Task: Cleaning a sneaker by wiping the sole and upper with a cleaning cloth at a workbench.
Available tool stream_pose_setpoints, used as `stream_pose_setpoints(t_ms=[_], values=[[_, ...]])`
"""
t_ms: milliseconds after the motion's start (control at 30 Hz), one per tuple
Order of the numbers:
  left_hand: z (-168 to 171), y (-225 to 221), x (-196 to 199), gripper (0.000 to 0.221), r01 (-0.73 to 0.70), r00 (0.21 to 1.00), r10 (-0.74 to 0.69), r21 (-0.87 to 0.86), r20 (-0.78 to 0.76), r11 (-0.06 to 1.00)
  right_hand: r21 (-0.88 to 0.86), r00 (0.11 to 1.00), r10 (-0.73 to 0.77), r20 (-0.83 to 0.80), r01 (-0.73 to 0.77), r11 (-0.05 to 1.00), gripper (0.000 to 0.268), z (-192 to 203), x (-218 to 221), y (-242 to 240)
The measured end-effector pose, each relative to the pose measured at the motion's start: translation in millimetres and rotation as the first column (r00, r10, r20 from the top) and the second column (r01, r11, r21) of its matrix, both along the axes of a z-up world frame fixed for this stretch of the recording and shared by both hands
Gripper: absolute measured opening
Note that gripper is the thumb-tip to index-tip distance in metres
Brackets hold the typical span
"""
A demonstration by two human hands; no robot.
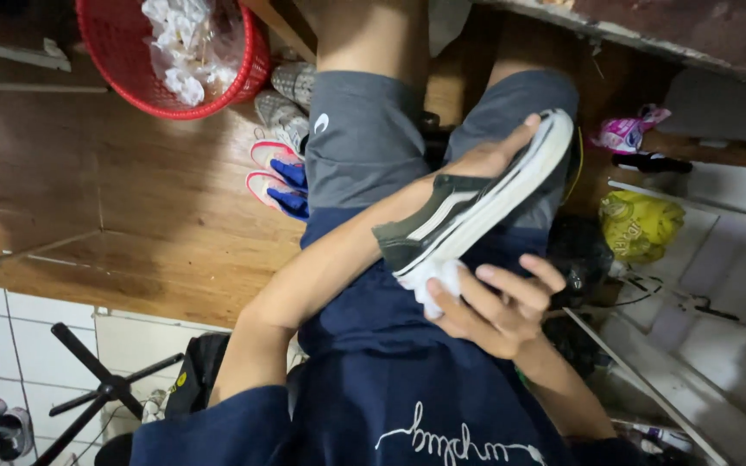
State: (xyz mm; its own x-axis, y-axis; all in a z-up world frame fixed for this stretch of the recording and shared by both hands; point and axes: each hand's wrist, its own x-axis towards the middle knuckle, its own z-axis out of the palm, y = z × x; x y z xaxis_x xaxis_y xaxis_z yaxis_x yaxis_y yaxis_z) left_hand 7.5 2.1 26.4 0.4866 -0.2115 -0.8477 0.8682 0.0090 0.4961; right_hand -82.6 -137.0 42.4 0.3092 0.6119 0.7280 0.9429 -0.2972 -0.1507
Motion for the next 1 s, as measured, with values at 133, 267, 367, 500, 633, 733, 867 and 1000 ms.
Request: stream_pose_setpoints(t_ms=[133, 267, 367, 500, 633, 733, 867, 1000], values=[[32, 11, -11, 0.102, 0.132, 0.968, -0.078, -0.220, 0.237, 0.966, -0.028, 0.994, -0.087, 0.064, 0.088, 0.996, 0.028, -3, 27, -10], [27, 15, -14, 0.094, 0.167, 0.940, -0.078, -0.248, 0.333, 0.954, -0.010, 0.991, -0.104, 0.085, 0.106, 0.994, 0.030, 1, 18, -2], [37, 17, -12, 0.095, 0.187, 0.941, -0.095, -0.267, 0.324, 0.945, 0.000, 0.998, -0.060, -0.008, 0.060, 0.998, 0.022, -1, 14, -3], [9, 4, -13, 0.092, 0.242, 0.928, -0.135, -0.288, 0.346, 0.926, 0.003, 0.985, -0.165, 0.047, 0.165, 0.986, 0.026, -2, 22, -8], [0, 2, -7, 0.088, 0.266, 0.904, -0.145, -0.265, 0.401, 0.927, 0.049, 0.992, -0.093, -0.090, 0.098, 0.994, 0.015, 4, -5, 8], [4, 3, -11, 0.088, 0.229, 0.917, -0.107, -0.286, 0.385, 0.931, -0.024, 0.986, -0.159, 0.038, 0.160, 0.987, 0.019, 5, 20, -6], [-56, -4, -18, 0.053, 0.382, 0.524, -0.182, -0.039, 0.832, 0.923, -0.030, 0.939, -0.343, -0.002, 0.343, 0.939, 0.015, 12, 26, -9], [1, 15, -21, 0.072, 0.305, 0.872, -0.110, -0.355, 0.477, 0.884, 0.090, 0.967, -0.216, 0.135, 0.205, 0.975, 0.020, -7, 24, -38]])
